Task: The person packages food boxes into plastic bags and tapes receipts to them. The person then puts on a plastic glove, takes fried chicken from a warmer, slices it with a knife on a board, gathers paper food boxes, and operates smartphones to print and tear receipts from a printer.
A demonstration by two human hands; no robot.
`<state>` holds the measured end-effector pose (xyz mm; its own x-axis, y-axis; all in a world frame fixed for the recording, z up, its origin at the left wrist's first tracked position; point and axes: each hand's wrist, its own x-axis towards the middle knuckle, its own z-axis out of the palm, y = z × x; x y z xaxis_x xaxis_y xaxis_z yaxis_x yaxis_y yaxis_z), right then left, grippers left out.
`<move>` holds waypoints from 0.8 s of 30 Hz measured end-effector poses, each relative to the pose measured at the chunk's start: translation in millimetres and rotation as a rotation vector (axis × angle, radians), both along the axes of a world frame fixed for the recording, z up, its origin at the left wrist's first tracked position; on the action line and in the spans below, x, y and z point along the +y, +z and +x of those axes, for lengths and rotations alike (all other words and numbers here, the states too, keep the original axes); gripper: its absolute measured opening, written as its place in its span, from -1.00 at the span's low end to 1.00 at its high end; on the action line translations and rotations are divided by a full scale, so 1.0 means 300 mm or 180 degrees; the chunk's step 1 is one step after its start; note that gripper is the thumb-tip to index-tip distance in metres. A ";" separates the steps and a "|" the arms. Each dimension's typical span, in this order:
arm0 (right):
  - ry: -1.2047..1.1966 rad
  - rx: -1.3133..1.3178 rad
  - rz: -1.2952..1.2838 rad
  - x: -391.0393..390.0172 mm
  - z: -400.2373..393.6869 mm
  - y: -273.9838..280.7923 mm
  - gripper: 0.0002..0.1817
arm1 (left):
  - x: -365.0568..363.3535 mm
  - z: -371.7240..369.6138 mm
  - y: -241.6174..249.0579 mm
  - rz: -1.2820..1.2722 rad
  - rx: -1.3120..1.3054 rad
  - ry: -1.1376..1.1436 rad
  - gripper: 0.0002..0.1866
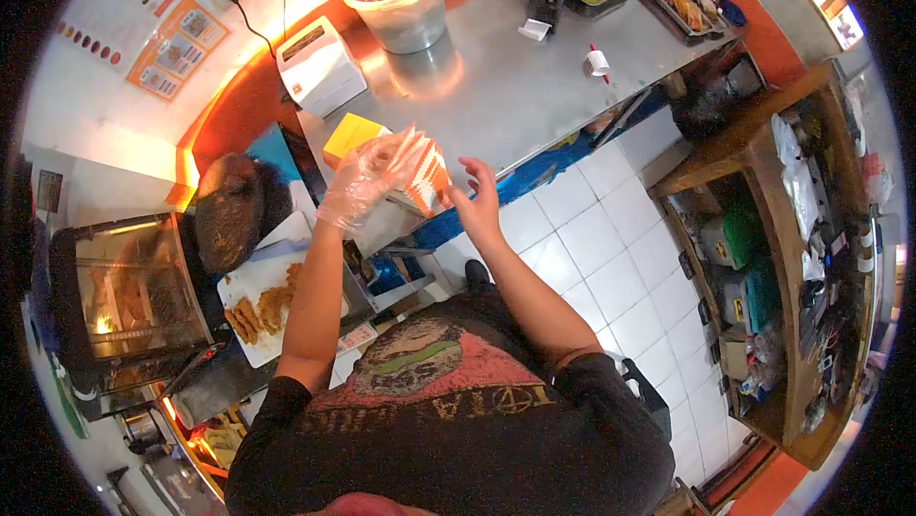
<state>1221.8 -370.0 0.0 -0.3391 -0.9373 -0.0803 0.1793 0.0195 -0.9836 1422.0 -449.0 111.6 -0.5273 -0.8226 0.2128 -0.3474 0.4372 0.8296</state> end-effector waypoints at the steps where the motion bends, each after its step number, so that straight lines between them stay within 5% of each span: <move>1: 0.0055 0.0691 -0.0548 -0.017 0.007 0.041 -0.48 | 0.000 0.000 0.013 -0.0009 -0.0032 0.0018 -0.49; 2: 0.0100 0.1382 -0.1102 -0.034 0.016 0.082 -0.52 | 0.001 -0.001 0.035 -0.0057 0.0020 0.0168 -0.50; 7: 0.0687 0.2030 -0.1404 -0.085 0.068 0.145 -0.64 | 0.018 -0.015 0.074 -0.0200 -0.0583 0.0399 -0.57; 10: 0.0763 0.2165 -0.1281 -0.102 0.050 0.111 -0.66 | 0.028 -0.010 0.078 -0.1431 -0.1448 0.0525 -0.61; 13: 0.0864 0.2565 -0.1155 -0.077 0.037 0.101 -0.67 | 0.010 0.012 0.042 -0.0914 -0.0821 0.1396 -0.64; 15: 0.0933 0.2776 -0.0957 -0.071 0.035 0.099 -0.67 | 0.030 -0.020 0.196 -0.1677 -0.0646 0.1450 -0.67; 19: 0.1039 0.2841 -0.0861 -0.078 0.032 0.105 -0.68 | -0.065 0.082 0.252 -0.1888 0.0229 0.2249 -0.74; 21: 0.1119 0.2777 -0.0773 -0.079 0.031 0.105 -0.67 | -0.079 0.117 0.307 -0.0825 0.0974 0.3114 -0.73; 22: 0.1124 0.2773 -0.0805 -0.079 0.031 0.104 -0.67 | -0.097 0.126 0.303 -0.0617 0.1921 0.2962 -0.65; 24: 0.1095 0.2749 -0.0748 -0.075 0.033 0.100 -0.67 | -0.191 0.201 0.184 -0.0230 0.2550 0.3099 -0.65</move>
